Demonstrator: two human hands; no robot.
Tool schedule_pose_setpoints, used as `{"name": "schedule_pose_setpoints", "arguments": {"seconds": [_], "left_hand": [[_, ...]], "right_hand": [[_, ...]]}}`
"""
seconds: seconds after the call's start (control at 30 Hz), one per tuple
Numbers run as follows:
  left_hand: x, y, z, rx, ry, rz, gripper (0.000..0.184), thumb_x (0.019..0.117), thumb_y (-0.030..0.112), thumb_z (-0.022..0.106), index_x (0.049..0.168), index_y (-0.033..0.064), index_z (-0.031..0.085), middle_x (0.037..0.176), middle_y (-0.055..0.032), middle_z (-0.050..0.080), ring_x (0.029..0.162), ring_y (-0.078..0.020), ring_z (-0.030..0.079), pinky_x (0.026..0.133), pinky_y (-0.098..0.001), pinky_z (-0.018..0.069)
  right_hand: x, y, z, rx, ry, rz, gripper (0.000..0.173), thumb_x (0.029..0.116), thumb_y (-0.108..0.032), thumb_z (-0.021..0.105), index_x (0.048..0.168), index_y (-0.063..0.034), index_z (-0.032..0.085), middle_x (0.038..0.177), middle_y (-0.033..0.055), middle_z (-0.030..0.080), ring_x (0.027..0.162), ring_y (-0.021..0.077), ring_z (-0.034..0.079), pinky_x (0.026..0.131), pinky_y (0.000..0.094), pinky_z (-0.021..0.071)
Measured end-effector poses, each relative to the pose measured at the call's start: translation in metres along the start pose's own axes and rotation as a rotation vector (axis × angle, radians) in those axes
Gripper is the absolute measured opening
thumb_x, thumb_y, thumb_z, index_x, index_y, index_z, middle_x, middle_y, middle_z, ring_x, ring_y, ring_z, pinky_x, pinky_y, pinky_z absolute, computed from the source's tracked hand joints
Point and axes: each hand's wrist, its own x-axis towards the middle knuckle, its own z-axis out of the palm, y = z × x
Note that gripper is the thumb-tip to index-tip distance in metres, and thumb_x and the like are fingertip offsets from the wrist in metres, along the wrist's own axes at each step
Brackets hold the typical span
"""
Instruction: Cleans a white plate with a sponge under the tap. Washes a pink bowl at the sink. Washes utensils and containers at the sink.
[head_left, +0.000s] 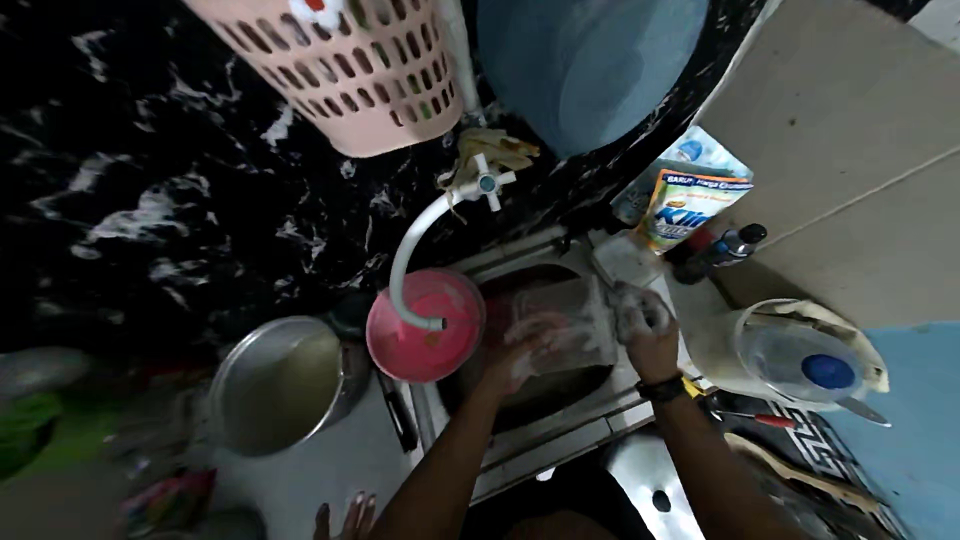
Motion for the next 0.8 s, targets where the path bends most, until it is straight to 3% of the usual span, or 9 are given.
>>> {"name": "schedule_pose_setpoints", "arguments": {"seconds": [0.07,0.13,0.17,0.23,0.37,0.5,0.63,0.73,0.8], "left_hand": [[-0.001,0.006,0.009,0.128,-0.077,-0.048,0.047,0.1004,0.006,0.058,0.146,-0.0001,0.048,0.127,-0.0160,0.067,0.108,-0.0256,0.069,0.094,-0.0410,0.0593],[-0.005,0.015,0.020,0.340,-0.113,-0.067,0.046,0.0990,0.005,0.061,0.143,-0.0011,0.051,0.126,-0.0116,0.068,0.110,-0.0169,0.068,0.097,-0.0336,0.0573],[-0.006,0.016,0.023,0.477,-0.131,-0.096,0.043,0.0992,0.008,0.063,0.141,0.0000,0.054,0.127,-0.0093,0.068,0.112,-0.0126,0.067,0.100,-0.0306,0.0553],[-0.006,0.014,0.025,0.691,-0.170,-0.123,0.041,0.0991,0.013,0.064,0.139,0.0038,0.059,0.129,-0.0076,0.068,0.116,-0.0104,0.065,0.102,-0.0300,0.0534],[-0.020,0.029,0.031,0.965,0.008,-0.262,0.055,0.0958,0.009,0.068,0.144,-0.0060,0.046,0.137,-0.0225,0.057,0.125,-0.0234,0.057,0.108,-0.0370,0.0456],[-0.026,0.038,0.019,0.971,-0.036,-0.220,0.043,0.0999,0.014,0.064,0.138,-0.0046,0.055,0.136,-0.0202,0.060,0.126,-0.0219,0.058,0.110,-0.0356,0.0451],[-0.027,0.042,0.014,0.981,0.009,-0.174,0.037,0.0966,0.009,0.066,0.130,-0.0055,0.059,0.122,-0.0173,0.066,0.111,-0.0164,0.063,0.100,-0.0330,0.0505],[-0.031,0.055,0.016,1.003,-0.051,-0.206,0.036,0.0967,0.008,0.066,0.129,-0.0059,0.059,0.118,-0.0166,0.066,0.107,-0.0152,0.064,0.098,-0.0328,0.0517],[-0.033,0.063,0.006,0.893,-0.066,-0.200,0.039,0.0968,0.004,0.064,0.133,-0.0066,0.055,0.118,-0.0139,0.066,0.104,-0.0110,0.065,0.095,-0.0291,0.0537]], "right_hand": [[0.004,-0.019,-0.002,-0.076,-0.094,-0.161,0.034,0.1018,-0.021,0.053,0.127,-0.0013,0.065,0.108,0.0090,0.071,0.087,0.0097,0.068,0.079,0.0327,0.0593],[0.018,-0.031,0.007,-0.368,-0.264,-0.275,0.039,0.1021,-0.028,0.057,0.132,-0.0047,0.065,0.128,0.0128,0.068,0.110,0.0240,0.069,0.096,0.0478,0.0563],[0.025,-0.036,0.014,-0.519,-0.334,-0.246,0.041,0.1027,-0.033,0.057,0.133,-0.0069,0.067,0.139,0.0146,0.064,0.123,0.0323,0.064,0.104,0.0568,0.0505],[0.028,-0.045,0.030,-0.639,-0.412,-0.103,0.044,0.1047,-0.039,0.055,0.135,-0.0093,0.065,0.139,0.0180,0.063,0.124,0.0387,0.062,0.104,0.0637,0.0482],[-0.019,-0.050,0.053,-0.765,-0.611,-0.306,0.049,0.1000,-0.037,0.057,0.145,-0.0179,0.059,0.149,0.0180,0.055,0.130,0.0402,0.058,0.103,0.0608,0.0482],[0.006,-0.043,0.033,-0.591,-0.517,0.058,0.069,0.0967,-0.017,0.068,0.157,-0.0080,0.035,0.135,0.0276,0.061,0.122,0.0447,0.062,0.103,0.0623,0.0486],[-0.035,-0.042,0.049,-0.616,-0.593,-0.234,0.056,0.1033,-0.042,0.053,0.143,-0.0038,0.058,0.139,0.0232,0.062,0.130,0.0395,0.059,0.110,0.0564,0.0459],[-0.011,-0.067,0.043,-0.549,-0.711,-0.080,0.058,0.0968,-0.020,0.067,0.149,-0.0024,0.051,0.144,0.0277,0.056,0.134,0.0432,0.053,0.113,0.0587,0.0403],[0.034,-0.060,0.033,-0.420,-0.722,0.056,0.052,0.1008,-0.006,0.059,0.151,-0.0058,0.048,0.144,0.0228,0.057,0.130,0.0363,0.058,0.109,0.0536,0.0457]]}}
